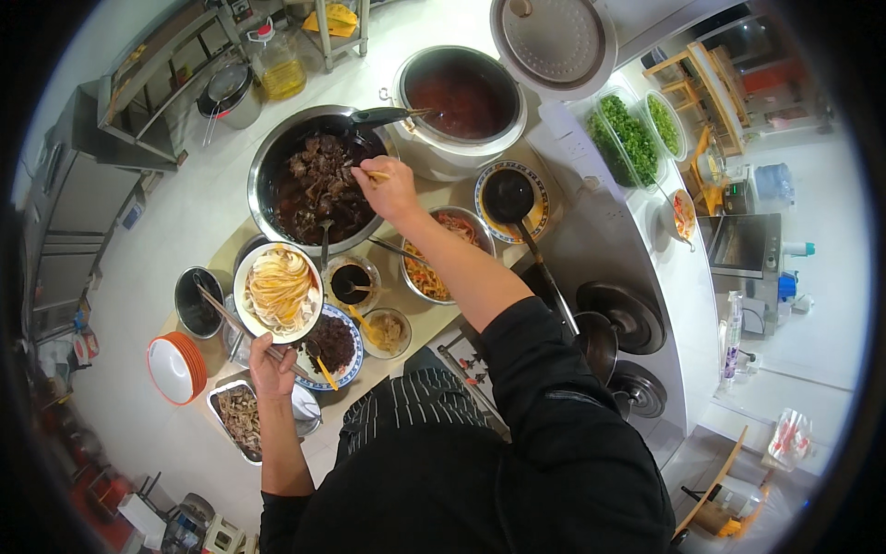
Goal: The person assembles a noodle bowl by adding cooked noodles, braised meat, shredded vegetables, and chopped greens from various containers using chopsticks and tongs. They then mix the ingredients in the bowl and place it on a stainless steel counter.
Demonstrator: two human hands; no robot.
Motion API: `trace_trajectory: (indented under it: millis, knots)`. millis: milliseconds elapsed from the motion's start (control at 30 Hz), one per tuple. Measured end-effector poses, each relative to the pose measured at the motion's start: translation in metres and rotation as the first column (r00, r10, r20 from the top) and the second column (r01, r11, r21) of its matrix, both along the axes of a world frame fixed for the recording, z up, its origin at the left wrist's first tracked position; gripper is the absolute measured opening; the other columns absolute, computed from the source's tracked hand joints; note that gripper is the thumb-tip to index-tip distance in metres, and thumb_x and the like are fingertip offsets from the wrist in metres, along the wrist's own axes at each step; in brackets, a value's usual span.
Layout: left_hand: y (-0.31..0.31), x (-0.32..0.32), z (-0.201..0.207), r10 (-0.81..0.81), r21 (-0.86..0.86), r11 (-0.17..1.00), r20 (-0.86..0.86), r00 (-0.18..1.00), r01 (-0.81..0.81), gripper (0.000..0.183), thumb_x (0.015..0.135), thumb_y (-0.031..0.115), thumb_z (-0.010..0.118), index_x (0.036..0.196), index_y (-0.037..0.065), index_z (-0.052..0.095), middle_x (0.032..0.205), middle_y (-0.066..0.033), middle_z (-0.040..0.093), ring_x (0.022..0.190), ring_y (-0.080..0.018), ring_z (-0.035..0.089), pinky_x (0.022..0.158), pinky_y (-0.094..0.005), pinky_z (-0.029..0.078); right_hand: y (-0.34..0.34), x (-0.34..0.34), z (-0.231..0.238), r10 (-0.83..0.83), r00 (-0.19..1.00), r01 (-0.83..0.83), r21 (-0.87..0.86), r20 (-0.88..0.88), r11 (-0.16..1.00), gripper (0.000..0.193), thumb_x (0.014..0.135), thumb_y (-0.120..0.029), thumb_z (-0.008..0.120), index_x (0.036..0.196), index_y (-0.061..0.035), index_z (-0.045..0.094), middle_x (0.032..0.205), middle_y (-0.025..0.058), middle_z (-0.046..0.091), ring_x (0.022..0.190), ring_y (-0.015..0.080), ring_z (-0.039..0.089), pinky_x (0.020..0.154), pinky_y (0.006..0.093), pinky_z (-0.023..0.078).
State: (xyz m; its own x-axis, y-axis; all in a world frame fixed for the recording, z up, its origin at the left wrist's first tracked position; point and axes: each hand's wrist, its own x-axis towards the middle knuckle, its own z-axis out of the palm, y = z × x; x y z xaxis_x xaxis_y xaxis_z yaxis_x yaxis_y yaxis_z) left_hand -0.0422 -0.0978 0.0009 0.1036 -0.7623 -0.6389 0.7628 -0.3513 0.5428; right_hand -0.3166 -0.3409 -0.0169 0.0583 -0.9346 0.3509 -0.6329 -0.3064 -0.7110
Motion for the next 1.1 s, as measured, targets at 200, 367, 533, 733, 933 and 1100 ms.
trace_trajectory:
  millis: [200, 367, 533, 733, 933, 1100]
  knots:
    - [0.002, 0.0, -0.006, 0.003, -0.013, 1.0, -0.009, 1.0, -0.003, 0.033, 0.084, 0.012, 0.06, 0.116, 0.008, 0.056, 0.097, -0.001, 0.066, 0.062, -0.0036, 0.052, 0.039, -0.0174, 0.032, 0.012, -0.007, 0.033, 0.196, 0.979, -0.202, 0.183, 0.048, 0.962, 0.024, 0.089, -0.022, 0.064, 0.077, -0.0008, 0.063, 0.071, 0.0167, 0.061, 0.066, 0.0349, 0.059, 0.059, 0.0417, 0.046]
    - [0.003, 0.001, -0.007, 0.029, -0.01, 1.0, -0.018, 0.999, -0.029, 0.033, 0.084, 0.012, 0.06, 0.117, 0.008, 0.055, 0.098, -0.0011, 0.066, 0.062, -0.0034, 0.052, 0.039, -0.0174, 0.031, 0.0, -0.035, 0.062, 0.142, 0.99, -0.136, 0.198, -0.016, 0.971, 0.018, 0.088, -0.016, 0.062, 0.083, 0.0014, 0.062, 0.075, 0.0145, 0.061, 0.068, 0.0256, 0.058, 0.064, 0.0377, 0.045]
    - [0.005, 0.003, -0.004, 0.004, -0.013, 1.0, -0.004, 1.0, -0.004, 0.034, 0.084, 0.012, 0.06, 0.118, 0.009, 0.055, 0.1, -0.001, 0.065, 0.064, -0.0034, 0.053, 0.039, -0.0172, 0.031, -0.009, -0.027, 0.045, -0.025, 1.0, 0.025, 0.045, -0.014, 0.999, 0.019, 0.086, -0.017, 0.067, 0.083, 0.0016, 0.063, 0.076, 0.0172, 0.06, 0.07, 0.0306, 0.058, 0.064, 0.0386, 0.046]
    - [0.006, 0.004, -0.002, -0.001, -0.028, 1.0, 0.006, 1.0, 0.001, 0.035, 0.084, 0.013, 0.059, 0.118, 0.009, 0.055, 0.099, -0.0009, 0.066, 0.064, -0.0032, 0.053, 0.039, -0.0172, 0.031, -0.002, -0.026, 0.029, 0.011, 0.999, -0.008, 0.086, -0.038, 0.996, 0.027, 0.084, -0.026, 0.071, 0.081, -0.0003, 0.065, 0.078, 0.0192, 0.059, 0.071, 0.0359, 0.059, 0.065, 0.0402, 0.046]
    - [0.008, 0.003, 0.0, 0.004, -0.008, 1.0, 0.011, 1.0, -0.004, 0.036, 0.083, 0.012, 0.059, 0.119, 0.008, 0.055, 0.098, -0.0009, 0.065, 0.063, -0.0035, 0.053, 0.039, -0.0174, 0.031, -0.013, -0.035, 0.017, -0.086, 0.996, 0.085, -0.014, -0.026, 0.996, 0.021, 0.085, -0.021, 0.072, 0.079, -0.0009, 0.068, 0.078, 0.0202, 0.063, 0.072, 0.0388, 0.061, 0.067, 0.0433, 0.049]
    - [0.006, 0.002, 0.005, 0.0, -0.006, 1.0, 0.027, 1.0, 0.001, 0.035, 0.083, 0.012, 0.059, 0.118, 0.008, 0.055, 0.097, -0.0011, 0.065, 0.062, -0.0037, 0.053, 0.039, -0.0175, 0.031, -0.017, -0.011, -0.013, -0.228, 0.969, 0.213, 0.145, 0.091, 0.966, 0.023, 0.089, -0.02, 0.068, 0.086, 0.0022, 0.071, 0.07, 0.0127, 0.068, 0.062, 0.0223, 0.065, 0.062, 0.0322, 0.051]
